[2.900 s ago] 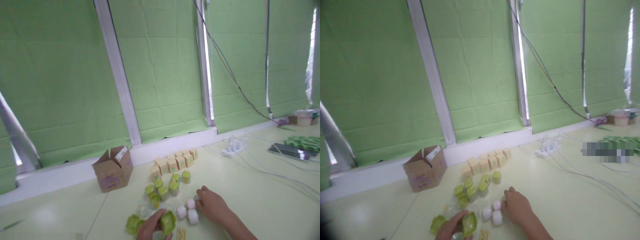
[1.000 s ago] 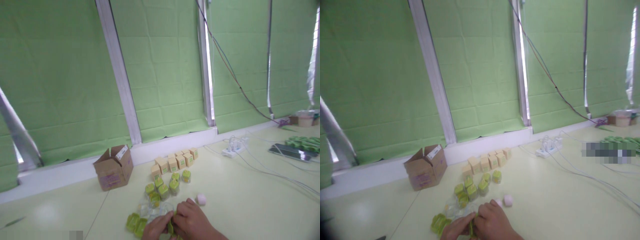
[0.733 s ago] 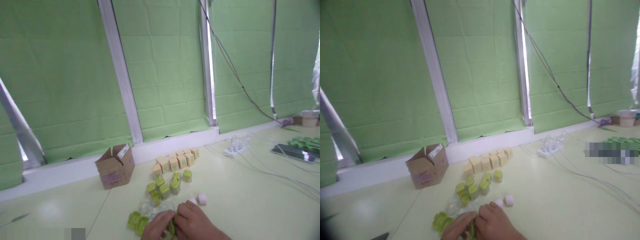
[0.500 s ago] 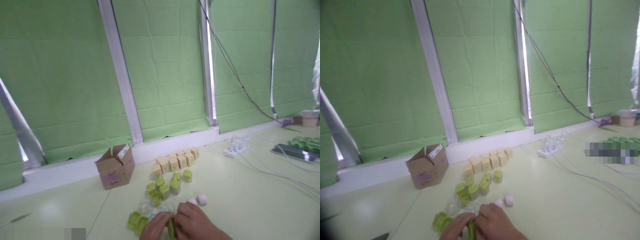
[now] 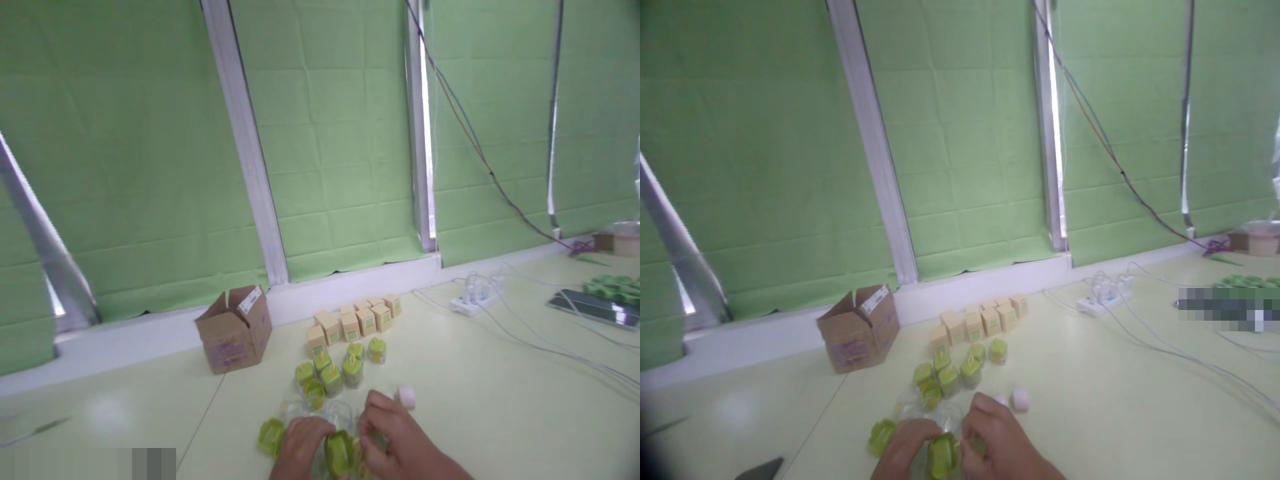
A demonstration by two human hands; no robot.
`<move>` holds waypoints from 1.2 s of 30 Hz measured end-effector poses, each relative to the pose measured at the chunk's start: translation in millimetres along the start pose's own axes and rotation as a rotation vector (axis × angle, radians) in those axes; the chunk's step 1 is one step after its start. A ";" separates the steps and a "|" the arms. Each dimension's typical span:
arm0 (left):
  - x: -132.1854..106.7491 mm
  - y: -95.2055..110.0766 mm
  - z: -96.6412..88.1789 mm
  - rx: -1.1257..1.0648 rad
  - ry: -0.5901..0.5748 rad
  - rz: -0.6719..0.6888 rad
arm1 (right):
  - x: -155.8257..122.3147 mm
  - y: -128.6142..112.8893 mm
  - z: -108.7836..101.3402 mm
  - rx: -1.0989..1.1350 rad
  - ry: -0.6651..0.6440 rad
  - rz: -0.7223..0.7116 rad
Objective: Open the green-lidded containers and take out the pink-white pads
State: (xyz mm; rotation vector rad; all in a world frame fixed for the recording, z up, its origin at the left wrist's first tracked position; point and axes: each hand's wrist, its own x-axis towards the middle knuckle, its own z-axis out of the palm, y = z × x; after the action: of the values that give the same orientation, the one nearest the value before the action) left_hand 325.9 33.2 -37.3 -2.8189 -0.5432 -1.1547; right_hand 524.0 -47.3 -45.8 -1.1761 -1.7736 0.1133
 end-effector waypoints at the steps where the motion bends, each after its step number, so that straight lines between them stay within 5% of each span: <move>1: 0.3 -1.3 -0.7 0.007 -0.004 0.020 | 0.5 -0.6 -1.4 -0.007 0.007 0.024; 14: -2.5 -11.7 -9.3 0.121 -0.168 0.067 | 1.2 7.1 3.4 -0.401 -0.243 0.093; 25: -10.7 -24.9 -17.7 0.178 -0.254 -0.075 | 1.3 10.9 2.0 -0.465 -0.379 0.149; 36: -15.5 -32.6 -17.6 0.217 -0.195 -0.093 | 2.5 11.3 2.8 -0.495 -0.387 0.178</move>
State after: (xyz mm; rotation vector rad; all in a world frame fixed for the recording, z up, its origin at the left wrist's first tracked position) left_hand 292.9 56.0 -38.1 -2.7568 -0.7688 -0.7809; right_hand 529.2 -38.3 -51.7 -1.7625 -2.1006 0.0039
